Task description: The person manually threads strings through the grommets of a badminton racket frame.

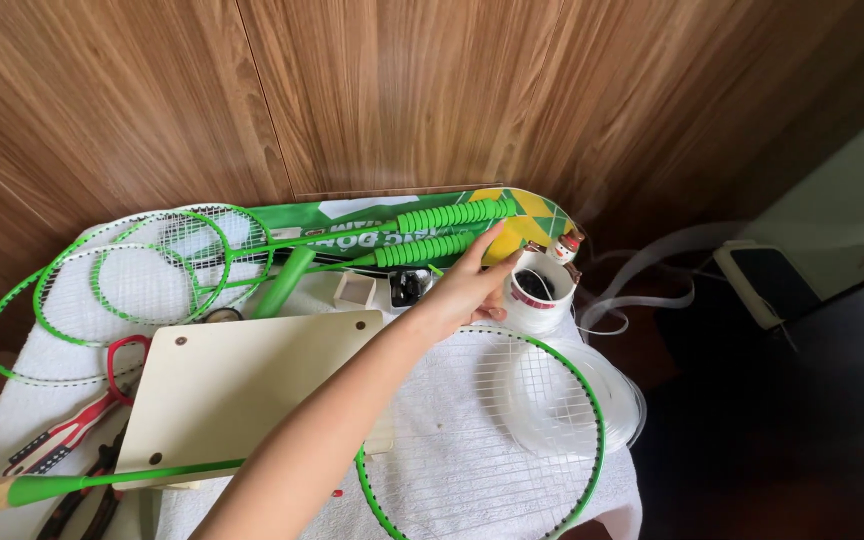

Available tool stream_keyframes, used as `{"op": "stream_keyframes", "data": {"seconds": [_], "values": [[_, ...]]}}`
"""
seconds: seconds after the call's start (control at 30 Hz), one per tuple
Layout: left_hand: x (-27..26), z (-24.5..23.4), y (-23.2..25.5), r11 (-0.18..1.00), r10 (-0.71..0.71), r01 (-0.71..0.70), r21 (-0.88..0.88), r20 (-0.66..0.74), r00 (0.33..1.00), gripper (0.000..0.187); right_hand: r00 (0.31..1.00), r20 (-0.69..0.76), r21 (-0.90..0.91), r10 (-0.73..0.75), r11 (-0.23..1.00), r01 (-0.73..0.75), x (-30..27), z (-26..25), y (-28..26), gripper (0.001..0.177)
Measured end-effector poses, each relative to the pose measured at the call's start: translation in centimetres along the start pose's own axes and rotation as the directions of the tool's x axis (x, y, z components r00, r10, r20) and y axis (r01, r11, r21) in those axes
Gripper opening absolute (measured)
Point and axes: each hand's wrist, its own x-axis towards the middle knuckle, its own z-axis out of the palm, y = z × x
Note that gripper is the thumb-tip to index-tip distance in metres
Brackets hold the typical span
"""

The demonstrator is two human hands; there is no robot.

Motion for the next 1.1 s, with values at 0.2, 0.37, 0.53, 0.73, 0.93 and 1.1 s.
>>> {"op": "stream_keyframes", "data": {"seconds": [0.2,0.37,0.53,0.73,0.93,1.1], "values": [[-0.2,-0.3,-0.3,0.989,0.143,-0.145,0.002,0.145,0.979,0.063,0.998,0.017,0.2,0.068,0.977,-0.07,1.7,9.3,-2.5,0.057],[0.1,-0.2,-0.5,0.978,0.193,-0.204,0.037,0.195,0.962,0.052,0.944,0.316,0.219,-0.097,0.975,0.027,0.9,18.5,-8.2,0.054],[0.9,-0.8,-1.3,0.982,0.171,-0.183,0.042,0.207,0.963,0.028,0.921,0.383,0.278,-0.066,0.959,-0.047,2.7,21.7,-7.5,0.058],[2.0,-1.4,-2.4,0.991,0.107,-0.115,0.07,0.115,0.988,0.028,0.994,-0.1,0.273,0.032,0.962,-0.004,3.6,10.9,-5.3,0.019],[2.0,-1.1,-2.2,0.987,0.085,-0.093,0.132,0.066,0.994,0.027,1.0,-0.001,0.2,-0.003,0.98,0.004,3.3,10.9,-4.2,0.029],[-0.4,0.2,0.1,0.995,0.086,-0.087,0.055,0.036,0.996,0.061,0.996,0.09,0.149,-0.026,0.989,0.012,2.8,11.4,-3.1,0.041]]}}
